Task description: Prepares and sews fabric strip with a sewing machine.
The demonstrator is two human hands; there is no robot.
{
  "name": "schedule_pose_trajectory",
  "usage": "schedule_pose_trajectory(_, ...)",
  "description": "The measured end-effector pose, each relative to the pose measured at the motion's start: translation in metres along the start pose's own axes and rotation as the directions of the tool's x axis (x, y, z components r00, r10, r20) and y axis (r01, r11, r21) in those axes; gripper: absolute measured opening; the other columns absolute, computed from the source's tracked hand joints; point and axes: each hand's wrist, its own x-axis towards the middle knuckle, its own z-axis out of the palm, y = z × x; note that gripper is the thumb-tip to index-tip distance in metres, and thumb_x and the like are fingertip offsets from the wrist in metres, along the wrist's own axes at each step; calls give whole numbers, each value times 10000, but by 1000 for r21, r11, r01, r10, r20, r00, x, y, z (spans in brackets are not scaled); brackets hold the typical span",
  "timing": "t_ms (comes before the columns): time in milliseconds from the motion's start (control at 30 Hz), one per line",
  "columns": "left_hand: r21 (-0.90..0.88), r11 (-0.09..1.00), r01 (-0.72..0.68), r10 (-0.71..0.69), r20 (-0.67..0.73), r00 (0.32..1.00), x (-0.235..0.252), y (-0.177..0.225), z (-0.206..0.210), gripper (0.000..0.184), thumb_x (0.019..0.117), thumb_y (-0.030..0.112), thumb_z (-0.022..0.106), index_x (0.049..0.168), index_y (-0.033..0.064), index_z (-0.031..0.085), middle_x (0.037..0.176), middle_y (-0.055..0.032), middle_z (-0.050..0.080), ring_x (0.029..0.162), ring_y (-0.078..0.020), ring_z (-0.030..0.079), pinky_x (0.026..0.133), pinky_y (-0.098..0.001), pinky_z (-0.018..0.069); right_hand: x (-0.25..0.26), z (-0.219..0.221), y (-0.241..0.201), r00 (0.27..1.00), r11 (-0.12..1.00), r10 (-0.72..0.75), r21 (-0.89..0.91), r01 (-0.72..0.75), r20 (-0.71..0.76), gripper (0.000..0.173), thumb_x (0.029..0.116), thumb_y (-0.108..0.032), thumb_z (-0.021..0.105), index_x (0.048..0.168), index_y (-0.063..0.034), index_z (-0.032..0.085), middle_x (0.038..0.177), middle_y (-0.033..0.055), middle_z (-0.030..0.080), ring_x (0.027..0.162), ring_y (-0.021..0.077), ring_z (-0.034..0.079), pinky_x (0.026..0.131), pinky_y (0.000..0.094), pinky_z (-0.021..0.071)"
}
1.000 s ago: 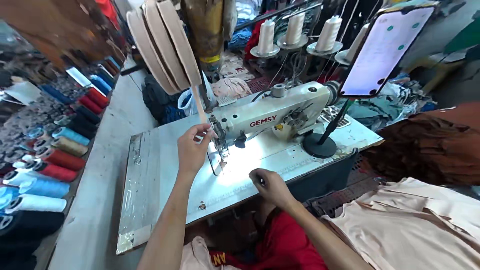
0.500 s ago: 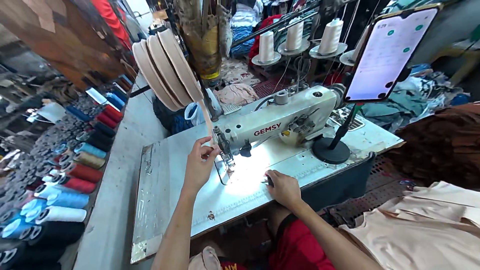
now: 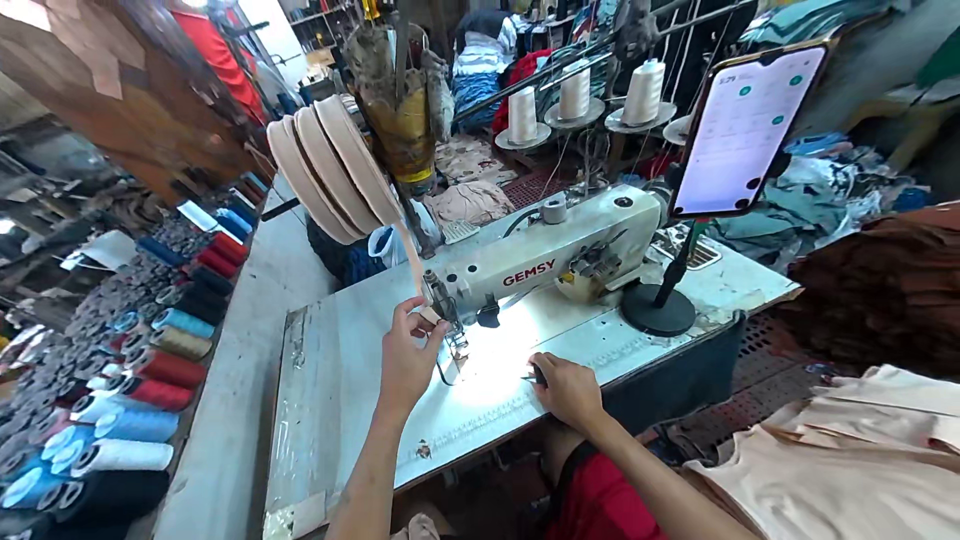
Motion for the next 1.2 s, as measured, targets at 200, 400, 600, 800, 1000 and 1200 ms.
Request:
schedule_pose_trajectory(200, -330, 926, 185, -208, -35, 977, -2, 12, 2, 513, 933, 106, 733, 1344, -68, 481, 941, -79, 739, 838, -122, 719, 806, -286, 601, 0, 0, 0, 1000, 1000, -2, -13, 2, -14, 232, 794, -197, 738, 1007, -107, 718, 866, 78, 724, 693, 285, 717, 522, 478, 543)
schedule_pose_trajectory(400, -427, 841, 333, -349, 41, 936, 2, 20, -1, 492, 935, 77, 727, 1338, -54, 478, 946, -92, 739, 860, -144, 725, 812, -309, 600, -2, 4, 1, 998, 999, -29, -17, 28, -55, 208, 791, -197, 724, 979, -109, 716, 835, 71, 711, 671, 273, 709, 506, 462, 537)
schedule_pose_trajectory(600, -229, 935, 272, -277, 10, 961, 1, 22, 0, 526, 935, 148, 744, 1354, -34, 483, 950, -57, 743, 829, -93, 714, 786, -260, 591, -1, 2, 1, 999, 1000, -10, 18, 11, -38, 206, 817, -206, 715, 994, -100, 717, 859, 90, 720, 698, 295, 717, 527, 491, 547)
schedule_pose_trajectory(800, -96, 989, 111, -117, -55, 992, -2, 16, 6, 557, 913, 167, 759, 1348, -45, 484, 939, -48, 747, 857, -90, 725, 808, -259, 597, -1, 4, 1, 999, 1000, -7, 11, 8, -48, 188, 820, -210, 710, 976, -105, 717, 855, 81, 721, 691, 284, 716, 520, 477, 545)
schedule_pose_trajectory(1000, 6, 999, -32, 32, -85, 996, -4, 6, 11, 560, 917, 180, 742, 1348, -71, 488, 947, -60, 734, 878, -98, 712, 829, -269, 591, -1, 3, 1, 999, 1000, -11, 6, 11, -36, 199, 817, -211, 719, 988, -109, 719, 864, 79, 721, 702, 281, 718, 528, 471, 549)
schedule_pose_trajectory(1200, -55, 998, 14, -19, -88, 996, -8, 5, 14, 571, 897, 149, 751, 1349, -66, 475, 916, -49, 731, 832, -86, 712, 783, -251, 596, -2, 3, 2, 999, 1000, -18, 1, 18, -47, 194, 814, -209, 714, 984, -116, 719, 859, 67, 720, 698, 264, 717, 527, 459, 552)
